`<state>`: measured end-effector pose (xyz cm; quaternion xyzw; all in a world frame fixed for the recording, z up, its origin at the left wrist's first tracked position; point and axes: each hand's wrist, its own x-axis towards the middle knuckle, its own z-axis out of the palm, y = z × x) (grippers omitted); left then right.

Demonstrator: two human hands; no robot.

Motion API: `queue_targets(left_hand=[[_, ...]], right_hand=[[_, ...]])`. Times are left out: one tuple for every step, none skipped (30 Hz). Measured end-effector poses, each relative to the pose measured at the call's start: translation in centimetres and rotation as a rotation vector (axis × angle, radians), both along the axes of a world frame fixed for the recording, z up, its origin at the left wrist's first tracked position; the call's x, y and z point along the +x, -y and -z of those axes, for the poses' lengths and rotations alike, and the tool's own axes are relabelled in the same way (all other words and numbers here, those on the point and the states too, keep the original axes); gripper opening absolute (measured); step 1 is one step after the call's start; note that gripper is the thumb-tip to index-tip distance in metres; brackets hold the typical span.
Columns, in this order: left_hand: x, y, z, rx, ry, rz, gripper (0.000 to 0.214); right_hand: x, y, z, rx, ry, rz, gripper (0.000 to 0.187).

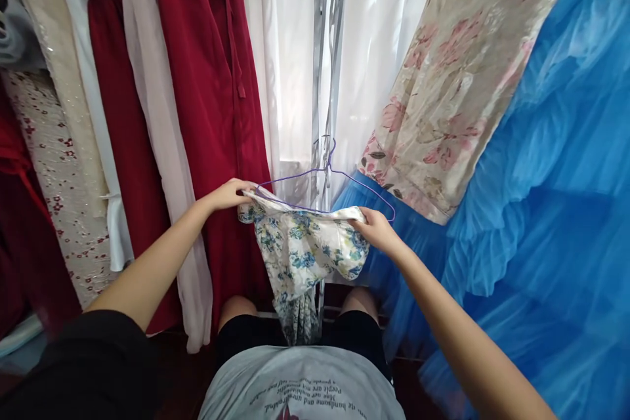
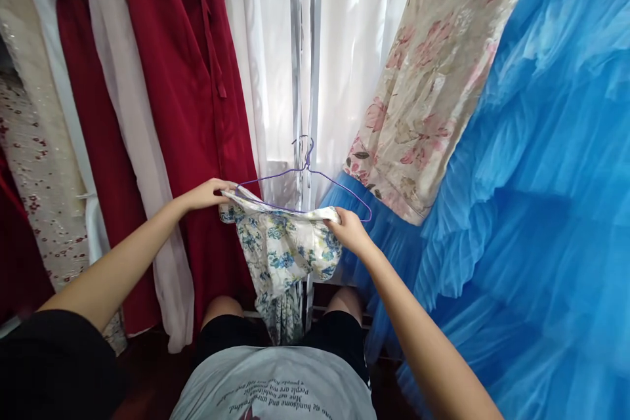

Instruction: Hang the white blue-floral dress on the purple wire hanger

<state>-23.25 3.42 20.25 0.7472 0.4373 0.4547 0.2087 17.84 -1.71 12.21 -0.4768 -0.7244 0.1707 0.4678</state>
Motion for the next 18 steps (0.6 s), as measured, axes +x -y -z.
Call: queue_targets(left_hand=[[0.3,0.0,-0.9,0.009,-0.08,0.056,0.021],[0.7,0.0,-1.7,0.02,-0.148,0.109,0.022],[1.3,-0.1,-2.3,0.032,-0.192,0.15,0.023],[2.0,-0.2,-2.7,0.04,-0.217,0.182,0.024],[2.9,-0.5,-2.9,0.046,-0.224,0.201,0.024],[3.9,-0.8,-2.9,0.06,-0.22,0.203,0.025],[5.1,-1.2,-2.8,0.09,-0.217,0.182,0.026],[6.2,-1.6,-2.4,0.138,-0.218,0.143,0.027],[7.3,-1.9,-2.0,0.204,-0.22,0.084,0.029],[8.2,-2.2,-1.6,0.279,-0.221,0.011,0.032],[8.9,-2.3,-1.2,0.348,-0.221,-0.062,0.035],[9.4,-2.3,-0.8,0.404,-0.217,-0.118,0.037],[9.7,-2.2,-0.6,0.444,-0.213,-0.153,0.038],[9.7,-2.0,-0.4,0.472,-0.211,-0.167,0.037],[9.6,-1.7,-0.4,0.494,-0.214,-0.171,0.035],[9.4,-1.5,-0.5,0.509,-0.215,-0.173,0.033],[9.1,-1.4,-0.7,0.514,-0.215,-0.176,0.032],[8.7,-1.4,-0.8,0.507,-0.211,-0.183,0.031]], right_hand=[[-0.1,-0.6,0.3,0.004,0.06,0.046,0.021],[-0.2,-1.0,0.5,0.005,0.103,0.08,0.027],[-0.3,-1.2,0.8,0.013,0.126,0.101,0.03],[-0.3,-1.1,1.0,0.028,0.135,0.104,0.03],[-0.4,-0.9,1.2,0.044,0.133,0.088,0.028],[-0.4,-0.5,1.4,0.052,0.128,0.057,0.025],[-0.5,-0.1,1.5,0.052,0.122,0.02,0.024],[-0.4,0.3,1.6,0.051,0.109,-0.013,0.022],[-0.3,0.7,1.7,0.061,0.084,-0.031,0.02],[0.1,0.9,1.7,0.091,0.04,-0.018,0.019],[0.7,1.1,1.7,0.137,-0.022,0.03,0.02],[1.5,1.1,1.7,0.192,-0.097,0.105,0.025],[2.6,1.0,1.5,0.244,-0.175,0.193,0.03],[3.8,0.7,1.2,0.268,-0.232,0.268,0.034],[5.1,0.5,0.9,0.242,-0.264,0.31,0.035],[6.4,0.2,0.3,0.158,-0.273,0.311,0.034],[7.6,-0.1,-0.4,0.024,-0.272,0.264,0.033],[8.6,-0.4,-1.2,-0.134,-0.279,0.178,0.034]])
